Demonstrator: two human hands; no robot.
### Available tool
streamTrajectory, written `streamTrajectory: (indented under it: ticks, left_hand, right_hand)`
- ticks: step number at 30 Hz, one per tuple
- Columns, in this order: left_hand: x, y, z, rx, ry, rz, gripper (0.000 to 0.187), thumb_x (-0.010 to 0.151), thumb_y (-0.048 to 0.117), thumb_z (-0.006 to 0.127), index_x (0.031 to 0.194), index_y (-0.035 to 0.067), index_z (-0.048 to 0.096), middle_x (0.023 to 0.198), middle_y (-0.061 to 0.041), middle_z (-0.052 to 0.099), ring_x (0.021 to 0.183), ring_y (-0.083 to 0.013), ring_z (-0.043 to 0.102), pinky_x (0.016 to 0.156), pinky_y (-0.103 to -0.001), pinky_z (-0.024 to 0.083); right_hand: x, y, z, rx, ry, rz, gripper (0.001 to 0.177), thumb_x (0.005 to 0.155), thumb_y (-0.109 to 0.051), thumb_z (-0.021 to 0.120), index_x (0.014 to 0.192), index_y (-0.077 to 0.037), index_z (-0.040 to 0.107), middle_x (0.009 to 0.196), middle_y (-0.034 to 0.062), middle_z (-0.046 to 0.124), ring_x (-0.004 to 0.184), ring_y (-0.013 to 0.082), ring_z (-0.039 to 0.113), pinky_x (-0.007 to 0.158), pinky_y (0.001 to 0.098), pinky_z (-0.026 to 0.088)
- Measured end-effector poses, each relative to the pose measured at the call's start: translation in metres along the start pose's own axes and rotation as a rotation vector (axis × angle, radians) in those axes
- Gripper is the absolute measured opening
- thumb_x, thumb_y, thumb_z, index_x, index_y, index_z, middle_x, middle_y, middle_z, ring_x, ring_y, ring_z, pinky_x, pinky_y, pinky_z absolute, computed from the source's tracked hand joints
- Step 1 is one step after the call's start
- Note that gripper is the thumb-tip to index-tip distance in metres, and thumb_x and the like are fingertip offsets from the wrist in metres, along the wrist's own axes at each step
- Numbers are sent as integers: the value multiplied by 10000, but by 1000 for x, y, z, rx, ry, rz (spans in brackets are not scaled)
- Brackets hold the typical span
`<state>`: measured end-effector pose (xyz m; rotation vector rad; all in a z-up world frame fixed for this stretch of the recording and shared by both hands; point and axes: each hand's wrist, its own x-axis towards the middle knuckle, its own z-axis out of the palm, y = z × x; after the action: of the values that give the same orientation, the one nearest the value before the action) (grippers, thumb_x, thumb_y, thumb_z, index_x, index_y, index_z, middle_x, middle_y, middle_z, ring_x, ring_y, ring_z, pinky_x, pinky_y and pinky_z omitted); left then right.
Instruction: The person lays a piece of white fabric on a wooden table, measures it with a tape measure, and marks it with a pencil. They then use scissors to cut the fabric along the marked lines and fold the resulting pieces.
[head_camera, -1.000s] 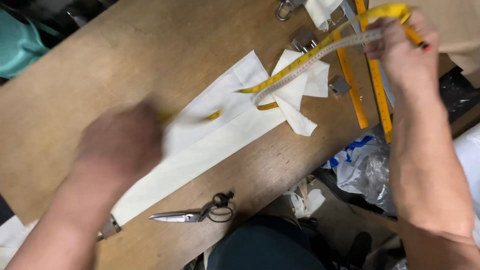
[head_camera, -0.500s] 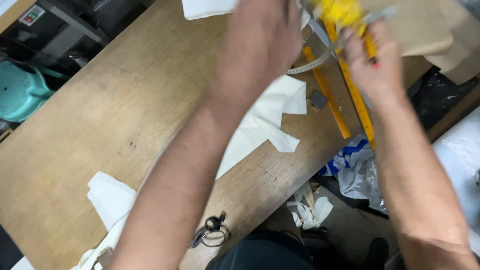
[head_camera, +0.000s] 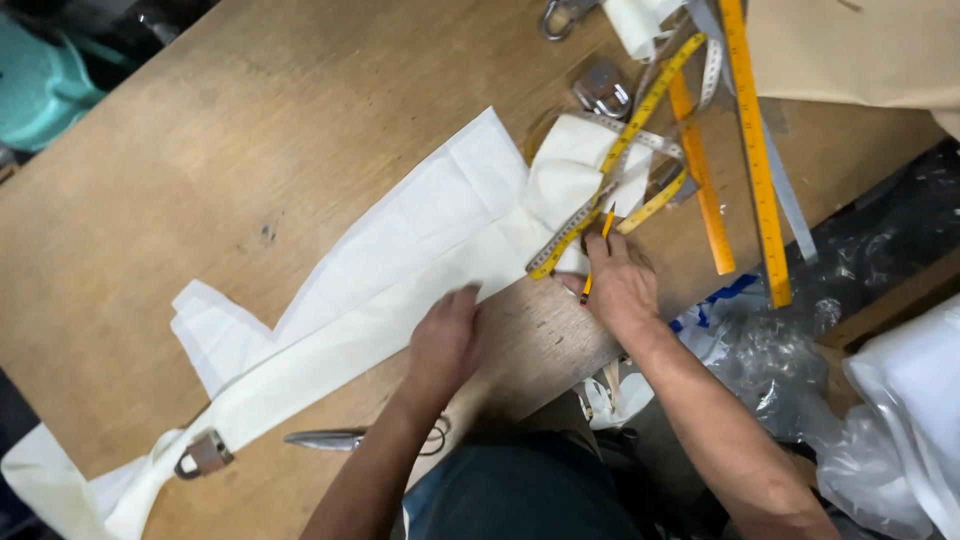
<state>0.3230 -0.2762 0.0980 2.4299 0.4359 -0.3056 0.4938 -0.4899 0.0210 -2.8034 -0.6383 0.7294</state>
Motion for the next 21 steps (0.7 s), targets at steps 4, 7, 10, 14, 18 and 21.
streamTrajectory:
  ticks: [4,7,10,14,18,21]
  left_hand:
    - [-115,-68,36,63,83,-180,172,980,242,541,1026,99,624,962,-153,694,853,-390,641,718,-509,521]
    - [-190,-93,63,275,313,-146,292,972,266,601,1234,141,635,1034,-75,705,867,-302,655,777,-408,547]
    - [-238,-129,113,351,279,-320,435,910,395,622,1294,190,610,1083,-70,705,919,-322,672,816,-445,563]
    - [-255,-149,148,468,231,-382,778,797,606,679,1465,246,508,1329,-15,639,1150,-262,630,989,-422,511]
    - [-239,-122,122,377,296,-463,629,906,455,573,1460,164,512,1289,-90,660,1064,-303,666,889,-432,548]
    - [-218,-102,95,355,373,-508,626,939,452,570,1494,167,517,1088,-100,665,917,-328,650,769,-464,540]
  right_hand:
    - [-8,-13,-27,-129,-81,-117,283,1048,-321,560,1233,-108,538,1258,141,536,924,265,636,546,431,678]
    - [24,51,-28,-105,113,-34,772,693,48,834,1407,-128,602,1251,171,648,969,384,690,826,478,586]
    - [22,45,-108,111,402,71,120,1016,18,616,1112,-52,632,1112,172,622,912,306,650,732,410,568]
    - [56,108,-115,-261,432,102,214,1070,-200,653,1223,-71,576,1115,248,660,810,514,704,650,622,564]
    - [31,103,-105,-629,699,-126,399,748,-221,751,1087,-62,613,1016,150,684,875,369,643,691,465,478]
    - [16,26,-85,-738,559,-300,263,669,-230,713,903,-148,625,841,81,657,749,288,626,651,413,450]
